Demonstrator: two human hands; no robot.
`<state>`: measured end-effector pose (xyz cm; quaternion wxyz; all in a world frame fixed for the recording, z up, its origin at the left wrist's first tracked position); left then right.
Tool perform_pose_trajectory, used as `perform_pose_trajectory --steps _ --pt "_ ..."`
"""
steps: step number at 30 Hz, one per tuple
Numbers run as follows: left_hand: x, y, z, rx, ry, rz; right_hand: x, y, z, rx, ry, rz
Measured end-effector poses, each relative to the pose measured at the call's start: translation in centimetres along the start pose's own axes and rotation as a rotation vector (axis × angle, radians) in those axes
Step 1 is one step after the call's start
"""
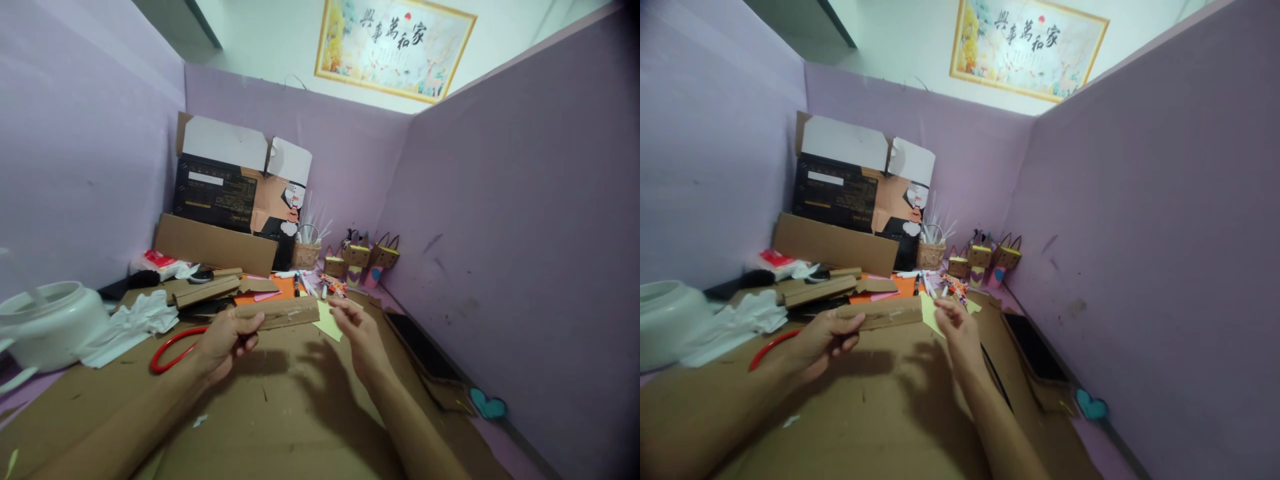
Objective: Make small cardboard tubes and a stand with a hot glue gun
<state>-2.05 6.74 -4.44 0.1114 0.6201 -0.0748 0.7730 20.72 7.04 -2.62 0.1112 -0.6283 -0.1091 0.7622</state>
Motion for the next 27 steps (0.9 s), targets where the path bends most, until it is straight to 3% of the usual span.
perform_pose_trajectory --steps 3,9,14,19,24,27 --pt "0.2 0.2 0.2 0.016 -0.03 0.02 1.0 0.2 1.7 -0.163 0.108 0.062" --pt "0.1 0.6 1.2 0.047 -0.088 0.065 0.5 0.6 0.7 0.019 0.16 -0.067" --pt "0.4 0.9 1.9 0.032 -0.307 0.108 0.3 0.9 3.3 -0.186 0.125 0.017" --pt "0.8 1.3 2.6 0.014 -0.353 0.131 0.7 2.0 4.6 -0.237 0.02 0.064" --pt "2.2 1.0 2.6 -0.131 -0.213 0.121 0.1 0.9 2.0 -0.081 0.082 -0.037" --pt "3.6 0.8 0.0 -0.065 -0.036 0.164 -0.8 0.0 -0.4 0.012 0.098 -0.078"
Point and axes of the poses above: each hand's wrist, its own y-axis away from the middle knuckle, its own z-axis out of the palm, x = y × z, the point moved 9 cm from there along -y, towards the middle knuckle, and after that the axes turned 11 degrees about -x, right-handed, at the moved point
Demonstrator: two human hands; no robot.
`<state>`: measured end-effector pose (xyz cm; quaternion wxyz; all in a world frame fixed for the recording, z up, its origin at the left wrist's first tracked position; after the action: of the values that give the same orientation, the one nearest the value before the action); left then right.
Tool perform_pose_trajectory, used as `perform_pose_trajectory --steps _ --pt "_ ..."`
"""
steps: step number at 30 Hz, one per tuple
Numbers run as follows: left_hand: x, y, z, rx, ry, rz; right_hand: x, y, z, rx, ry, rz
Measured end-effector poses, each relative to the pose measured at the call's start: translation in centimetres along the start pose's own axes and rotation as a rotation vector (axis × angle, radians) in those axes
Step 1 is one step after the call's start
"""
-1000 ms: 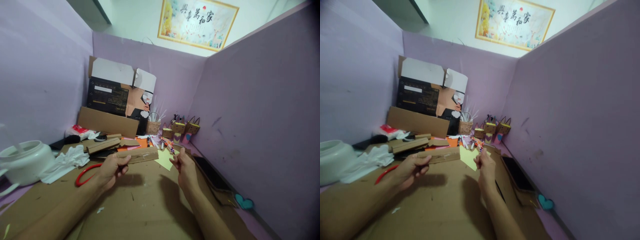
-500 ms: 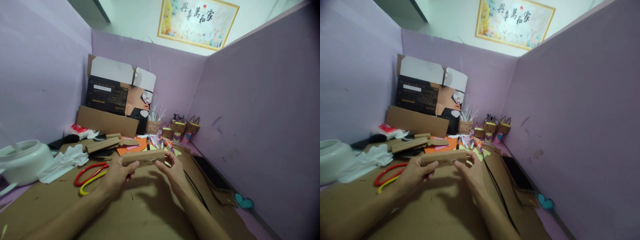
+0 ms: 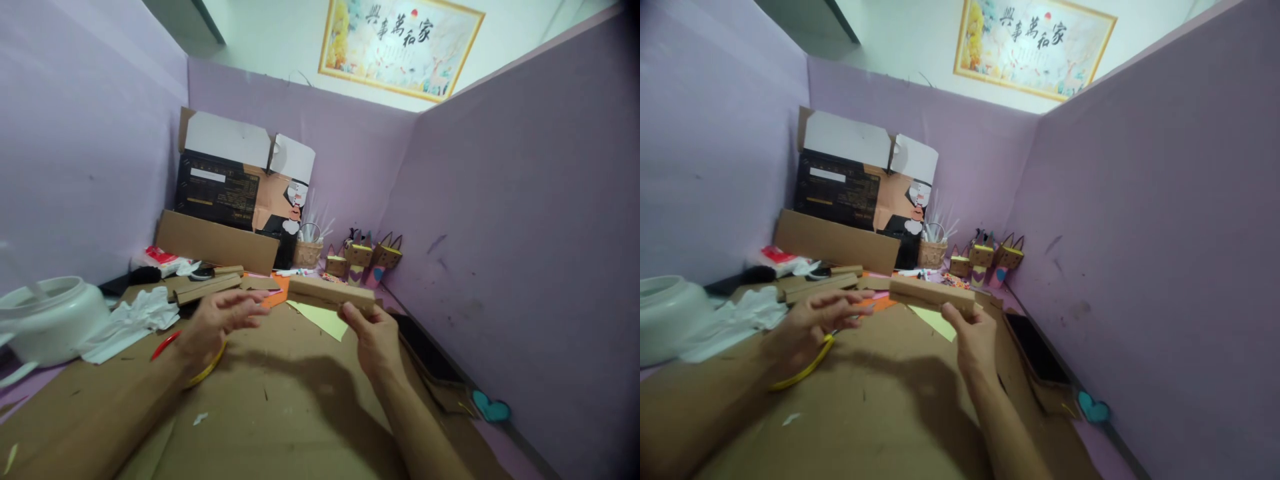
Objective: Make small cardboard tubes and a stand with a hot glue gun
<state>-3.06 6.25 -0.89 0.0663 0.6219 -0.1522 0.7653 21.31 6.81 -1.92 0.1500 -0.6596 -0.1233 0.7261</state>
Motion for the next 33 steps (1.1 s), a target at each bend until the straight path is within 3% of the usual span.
perform_pose_trajectory --steps 2,3,6,7,9,12,15,17,23,28,33 --pt "0.3 0.0 -1.2 0.041 0.016 0.02 -0.5 -0.2 0.4 -0.107 0.024 0.008" --pt "-0.1 0.0 -0.9 -0.007 0.003 -0.009 -0.8 0.0 1.5 -0.228 0.04 0.015" --pt "-3.5 0.9 3.4 -0.348 0.039 -0.244 -1.9 1.6 5.4 -0.583 0.058 -0.018" --pt "-4.8 1.7 5.1 -0.464 0.091 -0.345 -2.3 2.1 6.1 -0.628 0.043 -0.045" --pt "-6.6 2.7 7.5 -0.559 0.185 -0.441 -2.5 2.3 6.5 -0.605 -0.043 -0.073" --pt "-6.8 2.1 8.3 -0.51 0.162 -0.321 -1.8 1.6 5.6 -0.471 -0.229 -0.064" --pt "-4.6 1.1 7.9 -0.432 -0.097 -0.039 -0.7 1.7 5.9 -0.432 -0.291 -0.002" --pt "-3.2 1.2 8.0 -0.412 -0.246 0.073 -0.4 2.3 6.6 -0.448 -0.235 0.029" --pt "-1.8 2.0 8.9 -0.438 -0.449 0.12 -1.8 4.3 8.4 -0.528 -0.044 -0.035" --pt "-2.1 1.4 7.4 -0.266 -0.557 0.124 -0.9 4.2 8.2 -0.531 -0.067 -0.001" --pt "-2.8 1.4 7.1 -0.234 -0.624 0.117 -0.2 4.0 8.2 -0.482 -0.146 0.032"
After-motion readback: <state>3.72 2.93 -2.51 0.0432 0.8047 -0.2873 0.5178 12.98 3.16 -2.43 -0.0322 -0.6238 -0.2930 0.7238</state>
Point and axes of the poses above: each hand's wrist, its own y-axis away from the middle knuckle, its own z-axis out of the palm, x = y × z, the point moved 9 cm from there along -y, towards the middle knuckle, and after that the axes turned 11 degrees about -x, right-handed, at the moved point
